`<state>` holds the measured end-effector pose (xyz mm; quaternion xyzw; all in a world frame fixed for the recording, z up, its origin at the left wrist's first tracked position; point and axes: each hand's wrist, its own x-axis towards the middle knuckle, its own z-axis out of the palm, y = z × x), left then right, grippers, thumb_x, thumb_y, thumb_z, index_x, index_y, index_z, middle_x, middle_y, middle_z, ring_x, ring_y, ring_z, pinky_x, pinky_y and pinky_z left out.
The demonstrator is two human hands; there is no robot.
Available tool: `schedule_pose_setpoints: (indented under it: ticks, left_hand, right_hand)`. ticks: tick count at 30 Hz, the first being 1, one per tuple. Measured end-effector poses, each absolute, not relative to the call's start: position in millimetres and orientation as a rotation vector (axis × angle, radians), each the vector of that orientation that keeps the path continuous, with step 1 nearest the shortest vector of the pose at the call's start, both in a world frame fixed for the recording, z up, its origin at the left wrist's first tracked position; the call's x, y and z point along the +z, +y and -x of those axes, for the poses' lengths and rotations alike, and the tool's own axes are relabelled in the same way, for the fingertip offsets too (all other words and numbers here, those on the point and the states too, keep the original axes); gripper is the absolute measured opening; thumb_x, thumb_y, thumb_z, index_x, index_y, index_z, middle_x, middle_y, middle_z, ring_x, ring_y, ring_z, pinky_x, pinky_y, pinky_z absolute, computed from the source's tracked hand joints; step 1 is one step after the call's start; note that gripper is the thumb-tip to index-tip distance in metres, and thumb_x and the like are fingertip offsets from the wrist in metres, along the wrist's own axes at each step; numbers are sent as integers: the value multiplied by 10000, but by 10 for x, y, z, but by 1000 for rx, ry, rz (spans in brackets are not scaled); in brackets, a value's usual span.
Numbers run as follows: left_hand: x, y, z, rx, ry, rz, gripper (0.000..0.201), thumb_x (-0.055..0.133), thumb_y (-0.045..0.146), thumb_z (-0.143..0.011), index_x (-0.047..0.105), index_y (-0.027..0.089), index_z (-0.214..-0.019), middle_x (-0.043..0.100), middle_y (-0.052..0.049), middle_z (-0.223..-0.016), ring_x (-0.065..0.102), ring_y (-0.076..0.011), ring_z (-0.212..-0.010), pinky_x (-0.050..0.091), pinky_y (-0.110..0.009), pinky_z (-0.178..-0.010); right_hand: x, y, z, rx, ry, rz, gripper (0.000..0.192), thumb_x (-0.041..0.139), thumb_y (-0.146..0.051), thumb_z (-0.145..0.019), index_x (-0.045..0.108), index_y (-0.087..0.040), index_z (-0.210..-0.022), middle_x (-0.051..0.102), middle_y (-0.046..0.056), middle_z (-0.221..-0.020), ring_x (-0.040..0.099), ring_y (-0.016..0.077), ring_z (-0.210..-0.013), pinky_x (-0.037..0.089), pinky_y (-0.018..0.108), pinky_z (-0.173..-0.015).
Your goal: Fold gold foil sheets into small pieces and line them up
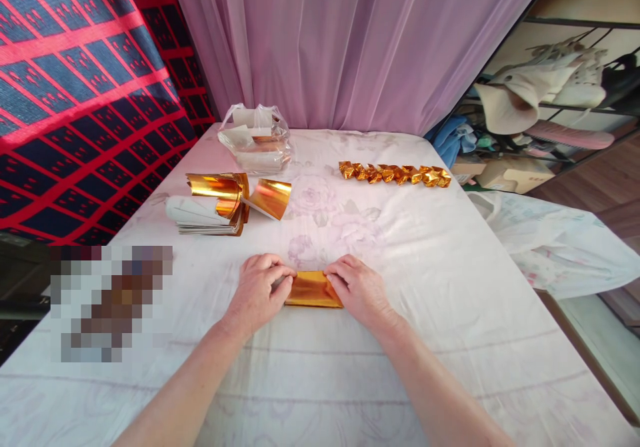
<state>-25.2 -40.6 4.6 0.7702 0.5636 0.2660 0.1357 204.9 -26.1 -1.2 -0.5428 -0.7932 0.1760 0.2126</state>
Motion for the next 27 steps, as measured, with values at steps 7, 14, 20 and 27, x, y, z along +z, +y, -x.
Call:
schedule_pose_setpoints:
  ticks: [7,14,20,27]
  left_hand:
    - [87,-432,244,702,1658,-2201,126,677,276,-791,743,287,-898,649,-11,-976,590,-235,-995,410,-460,-987]
    - [68,-431,248,673,1670,-2183,180,729,260,-745,738,298,-920,643,-2,-995,586,-237,-1007,411,-459,-998]
    - [73,-439,245,665,1683,-2179,197,745,250,-725,737,293,-917,644,-4,-1006,581,-244,-1022,405,-462,-997]
    - [70,-437,243,666,1677,-2185,205,748,265,-727,732,290,-930,645,-7,-1012,571,-243,-1016,412,-462,-981]
  right_hand:
    - [74,-263,-2057,477,-2307,1492,183,547,-195,-916,711,-255,-969,681,31,-966,646,183,-905,474,287,-762]
    - [154,-304,-2010,446,-2365,1599,139,652,-281,-874,695,-245,-1001,656,45,-989,634,211,-941,480,301,-756]
    - [189,-311,-2008,476,-2398,1613,170,683,-302,-860,677,-238,-1017,641,50,-1023,622,217,-974,487,319,-787]
    - [221,-316,-2025,499,-2437,1559,233,719,-329,-828,656,-242,-1035,631,53,-1040,607,228,-980,484,353,-818]
